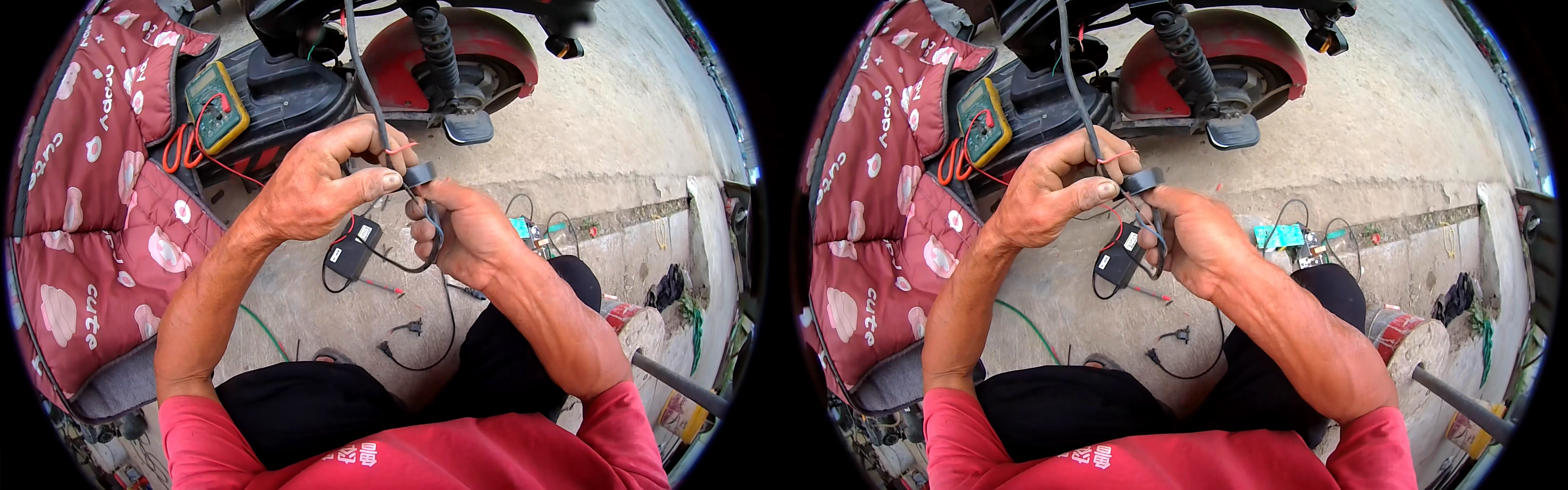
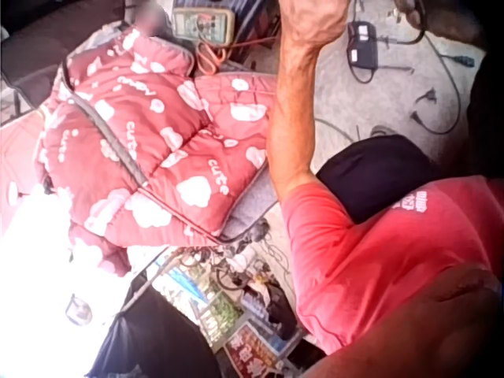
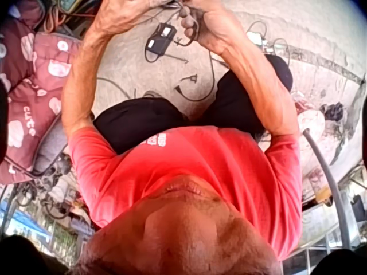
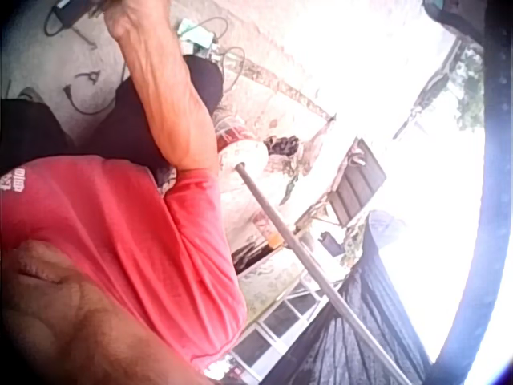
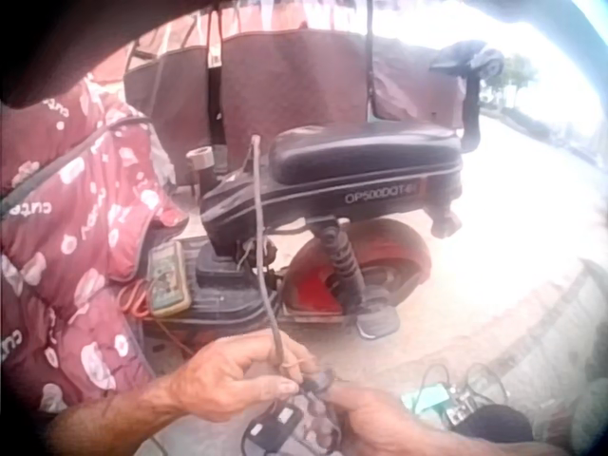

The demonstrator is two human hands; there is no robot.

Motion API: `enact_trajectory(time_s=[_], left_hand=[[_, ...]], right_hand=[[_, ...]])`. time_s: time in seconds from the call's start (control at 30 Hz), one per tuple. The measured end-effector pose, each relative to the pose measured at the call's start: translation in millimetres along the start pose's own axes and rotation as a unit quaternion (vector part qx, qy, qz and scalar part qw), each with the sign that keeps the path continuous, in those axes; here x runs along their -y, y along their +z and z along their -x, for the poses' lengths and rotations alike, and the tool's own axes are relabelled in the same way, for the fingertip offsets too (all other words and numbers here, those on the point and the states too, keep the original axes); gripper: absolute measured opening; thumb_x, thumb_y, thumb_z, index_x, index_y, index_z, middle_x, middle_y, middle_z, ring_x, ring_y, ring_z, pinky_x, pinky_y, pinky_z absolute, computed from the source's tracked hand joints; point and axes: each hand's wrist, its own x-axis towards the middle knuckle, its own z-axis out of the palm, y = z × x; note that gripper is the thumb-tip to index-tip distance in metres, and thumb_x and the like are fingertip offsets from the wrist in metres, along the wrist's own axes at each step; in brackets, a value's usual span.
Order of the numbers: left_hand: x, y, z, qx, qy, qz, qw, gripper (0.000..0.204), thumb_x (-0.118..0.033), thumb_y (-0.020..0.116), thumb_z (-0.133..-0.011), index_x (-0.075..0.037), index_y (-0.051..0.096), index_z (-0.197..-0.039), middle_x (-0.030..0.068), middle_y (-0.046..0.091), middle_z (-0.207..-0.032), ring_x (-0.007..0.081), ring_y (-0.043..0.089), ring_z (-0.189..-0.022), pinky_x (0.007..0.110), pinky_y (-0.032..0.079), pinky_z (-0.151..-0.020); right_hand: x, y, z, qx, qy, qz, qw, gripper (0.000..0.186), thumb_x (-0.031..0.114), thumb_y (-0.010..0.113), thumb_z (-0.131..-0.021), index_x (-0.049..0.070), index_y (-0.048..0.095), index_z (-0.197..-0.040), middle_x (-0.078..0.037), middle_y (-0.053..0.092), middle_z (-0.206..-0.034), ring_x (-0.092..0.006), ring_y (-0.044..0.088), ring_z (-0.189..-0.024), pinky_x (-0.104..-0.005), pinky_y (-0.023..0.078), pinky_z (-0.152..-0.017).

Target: The person sits on the ground and repairs a scooter's electrical wiring by stripping the ends of red and black wires, twisting them together, and wrapping the connection with black electrical tape. A multimeter is visible on the scooter seat nearby.

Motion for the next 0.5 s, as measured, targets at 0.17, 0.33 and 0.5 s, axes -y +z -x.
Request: enact_trajectory(time_s=[0.17, 0.33, 0.5], left_hand=[[5.8, 1.9, -3.6, -0.007, 0.073, -0.001, 0.997, 0.023, -0.019, 0.068, -0.091, 0.000, 0.061, -0.101, 0.0121, 0.059, -0.117, 0.0165, 0.058, -0.106, 0.032, 0.051, -0.089], [3.3, 1.6, -1.8, 0.004, 0.017, 0.052, 0.998, 0.022, -0.018, 0.068, -0.091, 0.001, 0.062, -0.102, 0.0101, 0.064, -0.108, 0.0156, 0.061, -0.100, 0.031, 0.052, -0.086], [2.8, -0.4, 0.7, -0.020, -0.008, 0.005, 1.000, 0.020, -0.017, 0.067, -0.092, 0.000, 0.063, -0.103, 0.0070, 0.066, -0.101, 0.0128, 0.062, -0.089, 0.029, 0.052, -0.080]], right_hand=[[4.8, -1.8, -0.5, 0.054, 0.084, 0.013, 0.995, 0.013, 0.019, 0.054, -0.098, 0.006, 0.057, -0.096, 0.000, 0.054, -0.077, -0.0097, 0.048, -0.061, -0.0258, 0.039, -0.053], [4.3, -6.2, -1.5, 0.080, 0.083, 0.030, 0.993, 0.015, 0.021, 0.054, -0.098, 0.007, 0.058, -0.097, 0.001, 0.055, -0.078, -0.0088, 0.049, -0.060, -0.0259, 0.040, -0.054], [-1.9, 0.5, 4.2, 0.039, 0.031, 0.013, 0.999, 0.016, 0.023, 0.057, -0.097, 0.007, 0.059, -0.096, 0.001, 0.054, -0.076, -0.0092, 0.050, -0.060, -0.0273, 0.039, -0.053]])
